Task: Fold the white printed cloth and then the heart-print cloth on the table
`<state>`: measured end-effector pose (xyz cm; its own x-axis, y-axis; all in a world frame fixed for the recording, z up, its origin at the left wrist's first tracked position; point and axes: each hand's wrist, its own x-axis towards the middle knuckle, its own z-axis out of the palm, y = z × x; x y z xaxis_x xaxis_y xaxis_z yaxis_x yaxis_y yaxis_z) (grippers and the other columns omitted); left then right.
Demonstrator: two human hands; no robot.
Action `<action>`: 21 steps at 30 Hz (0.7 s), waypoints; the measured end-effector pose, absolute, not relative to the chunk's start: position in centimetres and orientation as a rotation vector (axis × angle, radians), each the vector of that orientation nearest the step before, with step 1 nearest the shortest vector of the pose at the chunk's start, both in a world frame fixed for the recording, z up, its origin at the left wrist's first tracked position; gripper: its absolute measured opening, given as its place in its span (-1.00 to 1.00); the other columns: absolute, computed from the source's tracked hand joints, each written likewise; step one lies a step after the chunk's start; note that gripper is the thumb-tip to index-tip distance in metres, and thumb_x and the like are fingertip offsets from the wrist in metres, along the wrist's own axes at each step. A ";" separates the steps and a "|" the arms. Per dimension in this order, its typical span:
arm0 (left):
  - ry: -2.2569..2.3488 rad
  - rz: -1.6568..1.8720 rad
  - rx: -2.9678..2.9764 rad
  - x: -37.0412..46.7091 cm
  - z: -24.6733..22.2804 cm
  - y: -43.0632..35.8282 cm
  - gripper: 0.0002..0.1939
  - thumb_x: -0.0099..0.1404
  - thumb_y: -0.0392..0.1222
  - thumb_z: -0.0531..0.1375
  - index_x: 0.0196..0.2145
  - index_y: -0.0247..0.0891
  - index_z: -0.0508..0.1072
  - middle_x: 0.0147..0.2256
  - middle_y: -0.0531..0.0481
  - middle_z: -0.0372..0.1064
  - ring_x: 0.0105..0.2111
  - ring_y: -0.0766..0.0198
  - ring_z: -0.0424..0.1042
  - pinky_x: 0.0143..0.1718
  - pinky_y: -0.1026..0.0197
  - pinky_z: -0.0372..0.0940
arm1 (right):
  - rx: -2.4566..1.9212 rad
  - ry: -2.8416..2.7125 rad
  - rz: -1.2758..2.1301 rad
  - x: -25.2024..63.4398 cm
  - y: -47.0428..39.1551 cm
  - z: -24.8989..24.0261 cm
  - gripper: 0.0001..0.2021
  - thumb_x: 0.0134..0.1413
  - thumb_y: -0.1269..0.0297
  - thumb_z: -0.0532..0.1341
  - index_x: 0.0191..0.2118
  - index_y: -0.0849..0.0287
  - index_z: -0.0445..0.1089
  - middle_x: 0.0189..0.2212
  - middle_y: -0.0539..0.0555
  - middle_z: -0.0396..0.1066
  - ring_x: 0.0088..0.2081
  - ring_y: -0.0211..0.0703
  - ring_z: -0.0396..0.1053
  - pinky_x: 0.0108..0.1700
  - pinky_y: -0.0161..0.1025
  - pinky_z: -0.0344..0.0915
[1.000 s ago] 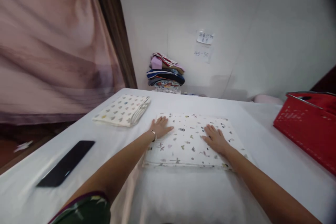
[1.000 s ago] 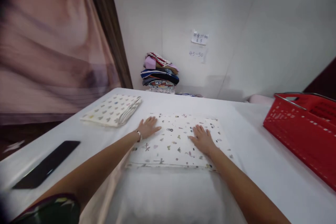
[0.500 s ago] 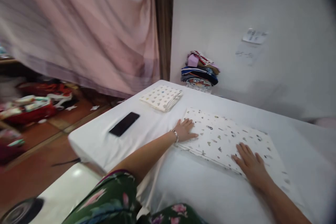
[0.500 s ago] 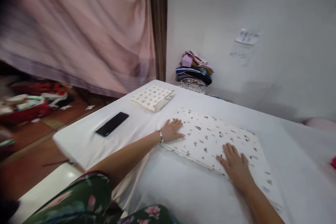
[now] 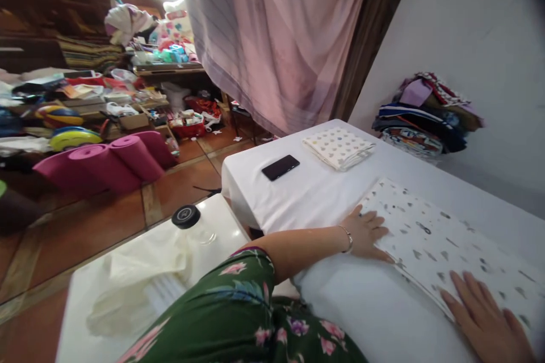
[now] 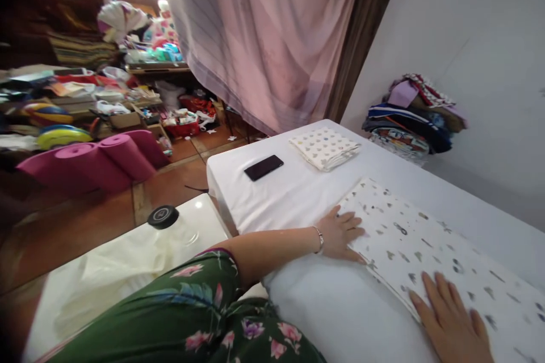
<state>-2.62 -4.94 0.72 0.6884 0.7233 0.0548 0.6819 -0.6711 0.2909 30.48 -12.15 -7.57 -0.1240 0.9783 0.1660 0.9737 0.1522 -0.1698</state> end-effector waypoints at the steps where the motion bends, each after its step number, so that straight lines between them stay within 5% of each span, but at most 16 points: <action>1: 1.135 0.217 2.625 -2.5 1.1 -4.7 -0.14 0.13 0.42 -0.20 0.21 -0.22 0.08 0.27 -0.08 -0.10 0.27 0.07 -0.24 0.21 -0.15 -0.41 | -1.948 -2.187 0.018 30.1 -11.8 -7.1 -0.36 0.05 -0.13 -0.16 0.27 -0.17 -0.08 0.24 0.13 0.00 0.26 0.09 -0.14 0.10 0.31 -0.04; 6: 1.180 0.263 2.664 -1.8 2.6 -2.8 -0.15 0.18 0.37 -0.22 0.25 -0.26 -0.01 0.30 -0.10 -0.27 0.29 0.05 -0.37 0.22 -0.16 -0.47 | -2.059 -2.236 -0.027 25.3 -10.5 -3.5 -0.32 0.12 -0.13 -0.25 0.27 0.11 -0.02 0.29 0.10 -0.19 0.29 0.03 -0.26 0.21 0.23 -0.15; 15: 1.229 0.158 2.581 -2.4 -0.3 -1.0 -0.12 0.16 0.40 -0.22 0.25 -0.24 -0.01 0.30 -0.09 -0.28 0.29 0.06 -0.36 0.22 -0.20 -0.35 | -2.159 -2.277 0.258 21.5 -9.3 -1.5 -0.34 0.16 -0.17 -0.27 0.30 0.02 -0.11 0.31 0.00 -0.30 0.30 -0.02 -0.35 0.25 0.12 -0.24; 21: 1.244 0.160 2.584 -2.3 -0.2 -1.0 -0.13 0.15 0.40 -0.20 0.26 -0.21 -0.02 0.30 -0.08 -0.28 0.29 0.02 -0.34 0.21 -0.23 -0.31 | -2.063 -2.301 0.178 18.0 -0.8 2.0 -0.30 0.16 -0.15 -0.24 0.30 0.16 -0.12 0.32 0.08 -0.35 0.31 0.01 -0.40 0.25 0.12 -0.35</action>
